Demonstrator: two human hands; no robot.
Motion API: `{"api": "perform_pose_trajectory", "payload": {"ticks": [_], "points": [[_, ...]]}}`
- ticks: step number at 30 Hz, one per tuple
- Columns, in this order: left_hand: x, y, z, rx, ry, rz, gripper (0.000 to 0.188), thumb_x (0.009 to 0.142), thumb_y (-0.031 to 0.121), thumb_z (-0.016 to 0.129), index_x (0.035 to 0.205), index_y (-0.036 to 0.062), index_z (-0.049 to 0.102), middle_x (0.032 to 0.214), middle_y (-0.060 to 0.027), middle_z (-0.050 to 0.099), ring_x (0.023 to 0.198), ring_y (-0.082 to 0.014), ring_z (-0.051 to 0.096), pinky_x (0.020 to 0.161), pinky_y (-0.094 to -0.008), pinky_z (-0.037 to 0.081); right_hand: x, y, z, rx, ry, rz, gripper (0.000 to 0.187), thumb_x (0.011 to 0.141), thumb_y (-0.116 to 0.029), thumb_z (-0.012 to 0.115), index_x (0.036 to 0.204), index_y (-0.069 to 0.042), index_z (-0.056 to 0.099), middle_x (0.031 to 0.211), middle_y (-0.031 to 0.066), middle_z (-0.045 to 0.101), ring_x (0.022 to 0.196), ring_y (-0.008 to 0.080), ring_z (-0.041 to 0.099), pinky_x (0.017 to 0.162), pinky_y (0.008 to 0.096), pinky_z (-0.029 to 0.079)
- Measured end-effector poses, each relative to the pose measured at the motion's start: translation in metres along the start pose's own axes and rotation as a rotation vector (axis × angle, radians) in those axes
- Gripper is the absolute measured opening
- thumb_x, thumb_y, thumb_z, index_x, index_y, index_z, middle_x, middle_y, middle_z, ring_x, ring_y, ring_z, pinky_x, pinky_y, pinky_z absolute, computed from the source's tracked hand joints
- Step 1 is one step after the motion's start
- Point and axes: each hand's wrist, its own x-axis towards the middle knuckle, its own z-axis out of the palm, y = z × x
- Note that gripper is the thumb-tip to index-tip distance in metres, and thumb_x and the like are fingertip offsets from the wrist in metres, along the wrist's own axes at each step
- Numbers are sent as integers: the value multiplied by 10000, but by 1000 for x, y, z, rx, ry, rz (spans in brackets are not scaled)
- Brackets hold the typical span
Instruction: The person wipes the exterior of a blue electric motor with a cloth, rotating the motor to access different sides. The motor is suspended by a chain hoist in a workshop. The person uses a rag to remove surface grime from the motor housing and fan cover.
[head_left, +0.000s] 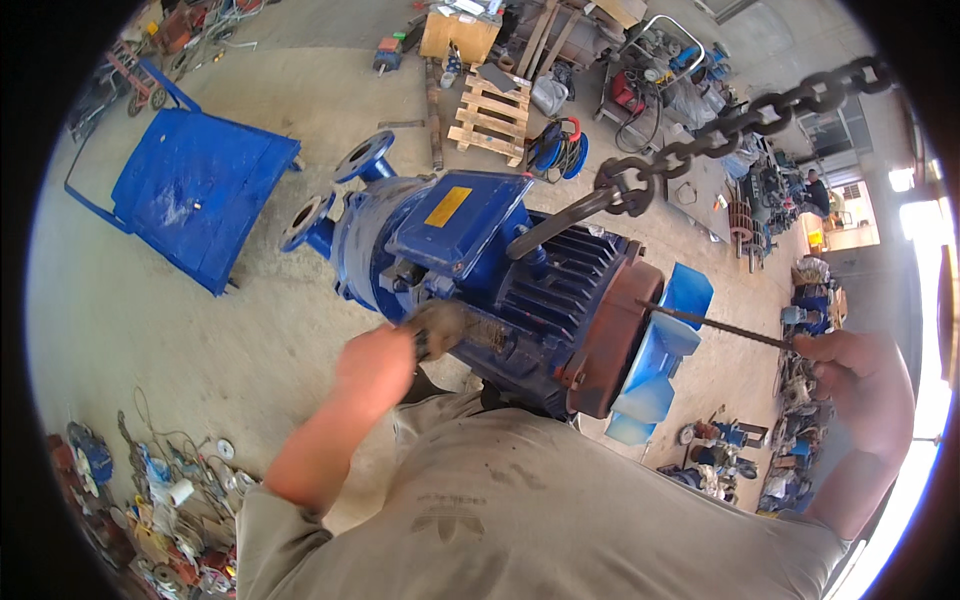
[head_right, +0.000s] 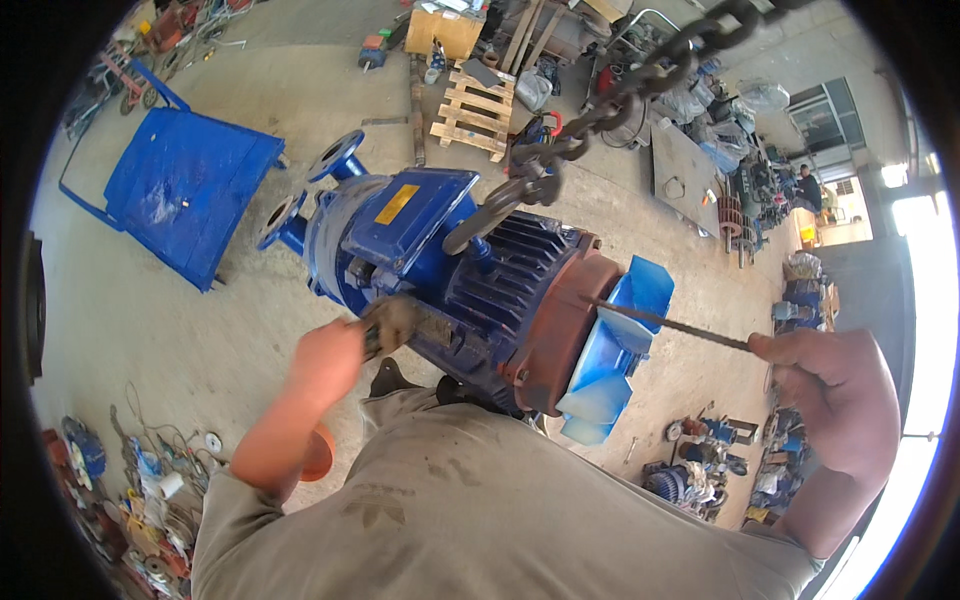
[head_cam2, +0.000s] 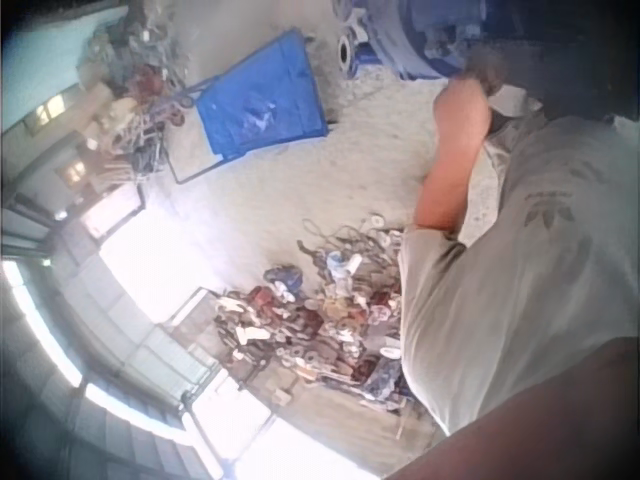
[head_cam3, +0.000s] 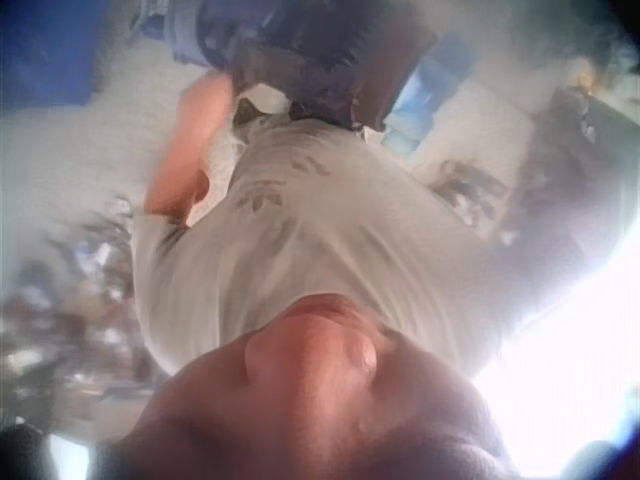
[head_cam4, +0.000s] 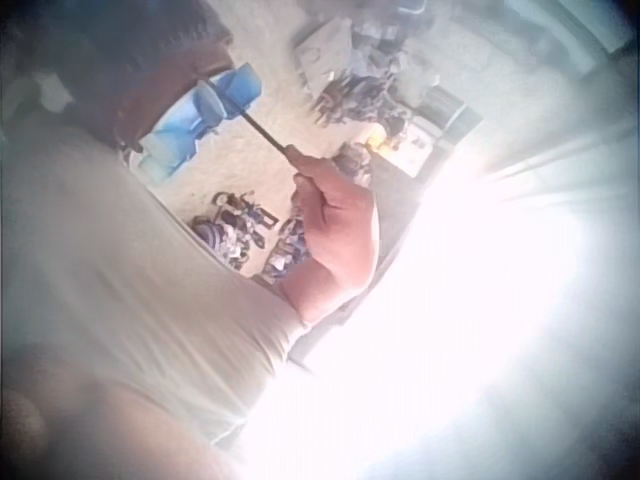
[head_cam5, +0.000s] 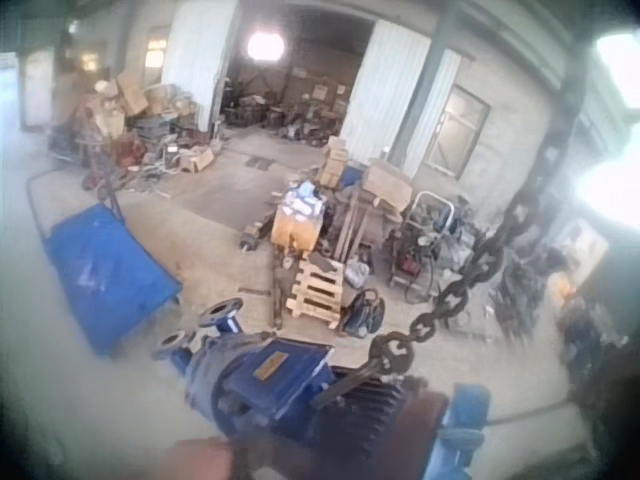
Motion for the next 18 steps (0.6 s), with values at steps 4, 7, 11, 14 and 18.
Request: {"api": "perform_pose_trajectory", "payload": {"ticks": [4,7,11,14,18], "points": [[-30,0,-38,-68,66,-159,305,949,146,722,1231,44,665,1117,-197,733,969,-416,748,815,-494,617,-4,8,10,34,-23,-117,354,824,190,612,1106,59,782,760,166,726,600,248,712,584,320,524],[-37,36,-62,-393,355,74,418,937,120,735,1342,71,643,1128,-175,732,968,-407,746,816,-502,610,-9,3,1,26,2,-149,357,821,188,613,1103,53,785,753,169,724,593,250,716,572,323,529],[-13,86,-62,-549,399,307,530,916,84,738,1427,167,624,1054,-126,672,914,-374,722,771,-499,598,-13,-5,-4,59,48,-193,382,817,192,613,1123,48,791,752,172,726,599,243,724,566,317,533],[7,103,-51,-447,304,412,602,916,43,711,1477,247,634,1044,-93,623,898,-342,708,745,-467,599,-9,-8,-1,69,39,-207,400,819,195,611,1141,44,794,757,177,729,611,250,732,575,320,544],[23,111,-34,-374,347,530,722,897,-52,632,1522,310,640,1183,-70,594,914,-300,716,728,-405,612,2,-10,7,27,-61,-180,401,831,168,624,1159,19,799,767,178,733,643,281,736,588,346,550]]}}
